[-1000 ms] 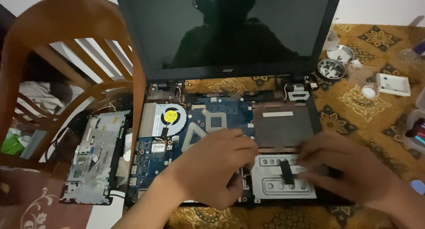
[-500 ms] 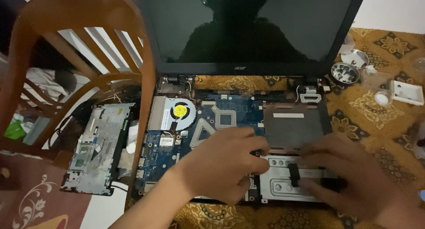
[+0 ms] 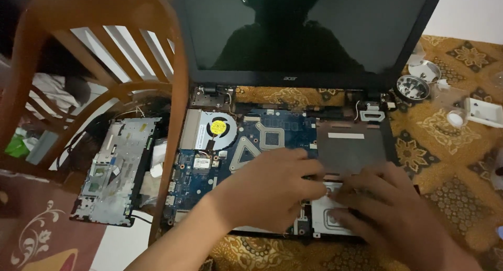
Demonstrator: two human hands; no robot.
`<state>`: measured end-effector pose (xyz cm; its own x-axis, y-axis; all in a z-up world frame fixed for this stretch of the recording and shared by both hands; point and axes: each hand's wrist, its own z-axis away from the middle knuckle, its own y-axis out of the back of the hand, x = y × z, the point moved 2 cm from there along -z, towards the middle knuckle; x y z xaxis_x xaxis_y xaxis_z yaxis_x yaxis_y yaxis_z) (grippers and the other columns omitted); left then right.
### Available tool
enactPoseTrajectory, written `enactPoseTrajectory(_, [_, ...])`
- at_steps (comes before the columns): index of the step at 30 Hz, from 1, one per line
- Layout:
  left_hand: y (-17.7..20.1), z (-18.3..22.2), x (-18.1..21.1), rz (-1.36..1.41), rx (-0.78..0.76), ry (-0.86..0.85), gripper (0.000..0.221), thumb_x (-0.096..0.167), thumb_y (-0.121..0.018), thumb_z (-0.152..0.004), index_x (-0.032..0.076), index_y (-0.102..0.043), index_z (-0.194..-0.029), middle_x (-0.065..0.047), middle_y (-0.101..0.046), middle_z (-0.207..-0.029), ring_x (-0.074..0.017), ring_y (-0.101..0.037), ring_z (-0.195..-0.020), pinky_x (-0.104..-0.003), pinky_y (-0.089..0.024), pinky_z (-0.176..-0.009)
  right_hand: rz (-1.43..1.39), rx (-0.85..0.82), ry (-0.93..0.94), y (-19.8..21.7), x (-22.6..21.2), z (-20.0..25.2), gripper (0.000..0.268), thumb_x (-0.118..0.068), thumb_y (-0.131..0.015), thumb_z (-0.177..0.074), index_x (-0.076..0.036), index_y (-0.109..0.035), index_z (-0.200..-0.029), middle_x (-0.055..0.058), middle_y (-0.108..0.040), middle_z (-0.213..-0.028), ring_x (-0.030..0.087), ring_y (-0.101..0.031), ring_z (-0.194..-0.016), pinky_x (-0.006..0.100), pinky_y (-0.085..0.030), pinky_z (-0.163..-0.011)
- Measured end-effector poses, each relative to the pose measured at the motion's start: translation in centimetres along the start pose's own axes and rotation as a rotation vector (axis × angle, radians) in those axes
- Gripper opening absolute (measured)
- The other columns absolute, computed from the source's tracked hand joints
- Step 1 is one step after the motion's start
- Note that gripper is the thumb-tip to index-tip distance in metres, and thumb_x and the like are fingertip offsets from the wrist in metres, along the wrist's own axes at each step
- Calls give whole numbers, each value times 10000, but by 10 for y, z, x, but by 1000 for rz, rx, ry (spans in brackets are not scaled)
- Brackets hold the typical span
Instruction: Disassembling a laptop to access and manipulate internal components like the motherboard and hard drive.
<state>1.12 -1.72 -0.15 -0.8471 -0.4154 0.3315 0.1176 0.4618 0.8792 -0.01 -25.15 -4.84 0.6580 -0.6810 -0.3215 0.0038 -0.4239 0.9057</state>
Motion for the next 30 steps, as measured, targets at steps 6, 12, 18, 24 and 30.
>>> enactPoseTrajectory(6, [5,2,-2,148,12,65,434,-37,-603,-631,80,-633,-1048,-65,-671,-978,-284,-566,-870,-384,-457,-707,-76,35,-2,-4,0,-1,188,-363,-844,-735,-218,-842,-854,-107,-721,-1072,191,-578,-1012,386,-485,-853])
enactPoseTrajectory(12, [8,0,1,149,43,90,191,1,-588,-662,48,-655,-835,-79,-672,-984,-275,-567,-871,-356,-491,-745,-52,108,94,1,-1,-5,195,-290,-820,-756,-205,-810,-930,-89,-722,-1097,182,-596,-1005,353,-487,-850])
enactPoseTrajectory(18, [1,-2,0,148,-3,77,192,180,-726,-795,55,-629,-902,-104,-601,-990,-269,-556,-880,-376,-459,-777,23,112,138,-5,8,1,241,-312,-830,-756,-193,-766,-956,-47,-686,-1160,233,-590,-1097,400,-494,-895])
enactPoseTrajectory(24, [-6,-1,-2,109,43,81,175,234,-725,-848,85,-656,-909,-76,-602,-982,-271,-586,-902,-397,-447,-822,36,51,130,-9,17,5,284,-384,-824,-757,-220,-778,-984,-77,-679,-1164,210,-576,-1078,384,-480,-895])
enactPoseTrajectory(30, [-8,-2,-2,96,18,69,136,199,-676,-889,67,-676,-921,-86,-615,-1039,-270,-569,-935,-408,-441,-858,53,-16,92,-9,18,8,258,-393,-808,-771,-245,-796,-982,-70,-673,-1185,208,-570,-1075,380,-500,-878])
